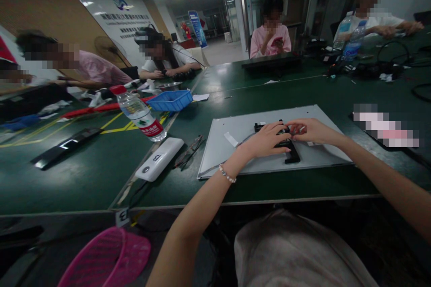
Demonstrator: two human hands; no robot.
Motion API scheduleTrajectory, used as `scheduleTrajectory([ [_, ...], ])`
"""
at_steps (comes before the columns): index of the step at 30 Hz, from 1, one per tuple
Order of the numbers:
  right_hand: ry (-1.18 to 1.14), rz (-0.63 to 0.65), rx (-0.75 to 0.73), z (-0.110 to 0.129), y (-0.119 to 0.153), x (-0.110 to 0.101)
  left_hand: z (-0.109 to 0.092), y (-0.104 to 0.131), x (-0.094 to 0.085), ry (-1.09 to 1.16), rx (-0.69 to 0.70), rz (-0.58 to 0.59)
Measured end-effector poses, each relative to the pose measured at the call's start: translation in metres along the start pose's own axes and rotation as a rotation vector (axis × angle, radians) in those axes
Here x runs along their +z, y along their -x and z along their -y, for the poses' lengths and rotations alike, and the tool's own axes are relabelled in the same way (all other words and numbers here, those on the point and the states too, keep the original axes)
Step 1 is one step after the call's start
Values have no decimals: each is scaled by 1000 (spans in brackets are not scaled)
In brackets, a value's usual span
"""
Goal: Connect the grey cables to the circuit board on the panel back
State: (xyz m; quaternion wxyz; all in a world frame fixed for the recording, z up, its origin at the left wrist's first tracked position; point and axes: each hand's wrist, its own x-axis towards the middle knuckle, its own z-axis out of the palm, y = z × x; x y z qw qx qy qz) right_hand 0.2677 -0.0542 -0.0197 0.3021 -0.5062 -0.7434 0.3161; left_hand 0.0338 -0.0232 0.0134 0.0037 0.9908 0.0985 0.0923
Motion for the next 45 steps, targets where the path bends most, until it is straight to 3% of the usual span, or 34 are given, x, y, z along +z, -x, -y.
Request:
scheduleTrajectory([
  [4,36,-9,5,3,2,-2,3,-1,-5,-1,-17,-27],
  [8,79,-69,8,10,3,-6,21,6,-23,37,-99,-58],
  [14,121,-165,-33,9,3,-6,65,36,-41,-6,-517,-128],
  [21,126,-115,-56,8,2,-3,101,68,-44,90,-783,272],
  [26,130,-90,-49,11,3,-3,104,83,-59,247,-939,457],
  [29,119,-92,-56,10,2,-1,99,85,-65,462,-931,571],
  [31,117,-95,-62,9,2,-1,97,85,-67,499,-900,581],
  [38,148,-91,-57,11,3,-2,99,89,-81,644,-688,406],
  [45,142,-78,-71,11,3,-1,88,75,-71,549,-651,552],
])
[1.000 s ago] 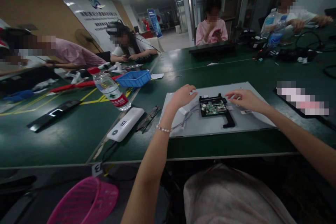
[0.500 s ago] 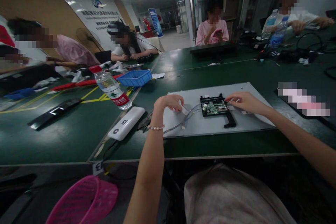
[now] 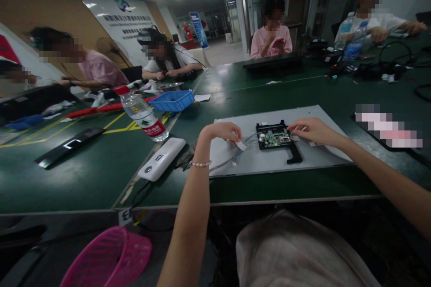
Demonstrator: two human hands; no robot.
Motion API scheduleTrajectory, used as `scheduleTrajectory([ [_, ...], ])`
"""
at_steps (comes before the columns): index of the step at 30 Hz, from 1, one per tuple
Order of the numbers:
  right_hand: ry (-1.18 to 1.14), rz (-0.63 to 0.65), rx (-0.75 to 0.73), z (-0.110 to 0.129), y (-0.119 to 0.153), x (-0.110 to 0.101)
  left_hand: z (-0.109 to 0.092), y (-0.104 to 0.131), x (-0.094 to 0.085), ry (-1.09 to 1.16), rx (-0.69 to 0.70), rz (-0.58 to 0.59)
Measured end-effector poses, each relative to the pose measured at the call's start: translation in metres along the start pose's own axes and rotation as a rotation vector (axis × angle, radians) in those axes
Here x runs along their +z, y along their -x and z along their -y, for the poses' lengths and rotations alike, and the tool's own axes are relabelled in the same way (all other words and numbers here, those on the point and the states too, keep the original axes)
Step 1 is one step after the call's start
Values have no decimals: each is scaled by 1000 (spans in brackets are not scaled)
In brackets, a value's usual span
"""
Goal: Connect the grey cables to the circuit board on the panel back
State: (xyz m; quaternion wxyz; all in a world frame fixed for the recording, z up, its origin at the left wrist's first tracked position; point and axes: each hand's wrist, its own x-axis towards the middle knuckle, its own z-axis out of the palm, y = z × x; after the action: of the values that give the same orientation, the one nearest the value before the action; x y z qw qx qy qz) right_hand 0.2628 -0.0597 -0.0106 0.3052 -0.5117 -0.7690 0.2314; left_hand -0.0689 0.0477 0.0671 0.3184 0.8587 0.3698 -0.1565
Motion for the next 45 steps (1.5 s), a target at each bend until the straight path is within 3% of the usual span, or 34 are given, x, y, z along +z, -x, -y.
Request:
scheduleTrajectory([
  [5,5,6,12,2,0,-1,0,1,-2,-102,46,-121],
  [8,1,19,6,4,0,-2,4,4,-5,-76,-58,-168],
  [13,16,26,-4,3,0,-2,9,4,-6,-23,-152,-84],
  [23,11,49,-13,4,1,-2,7,-6,0,-20,-45,-59],
  [25,20,44,-14,4,1,-3,3,-4,-1,-49,-35,-97],
  [30,13,2,-1,3,0,-4,-9,2,-4,-115,-9,-346],
  [32,11,-6,-6,4,0,-4,-13,3,-3,-116,3,-283],
  [36,12,-16,-20,5,1,-4,-15,-3,6,-113,-19,-18],
  [45,34,-31,-26,6,2,-3,-28,-16,17,-319,-160,-2],
])
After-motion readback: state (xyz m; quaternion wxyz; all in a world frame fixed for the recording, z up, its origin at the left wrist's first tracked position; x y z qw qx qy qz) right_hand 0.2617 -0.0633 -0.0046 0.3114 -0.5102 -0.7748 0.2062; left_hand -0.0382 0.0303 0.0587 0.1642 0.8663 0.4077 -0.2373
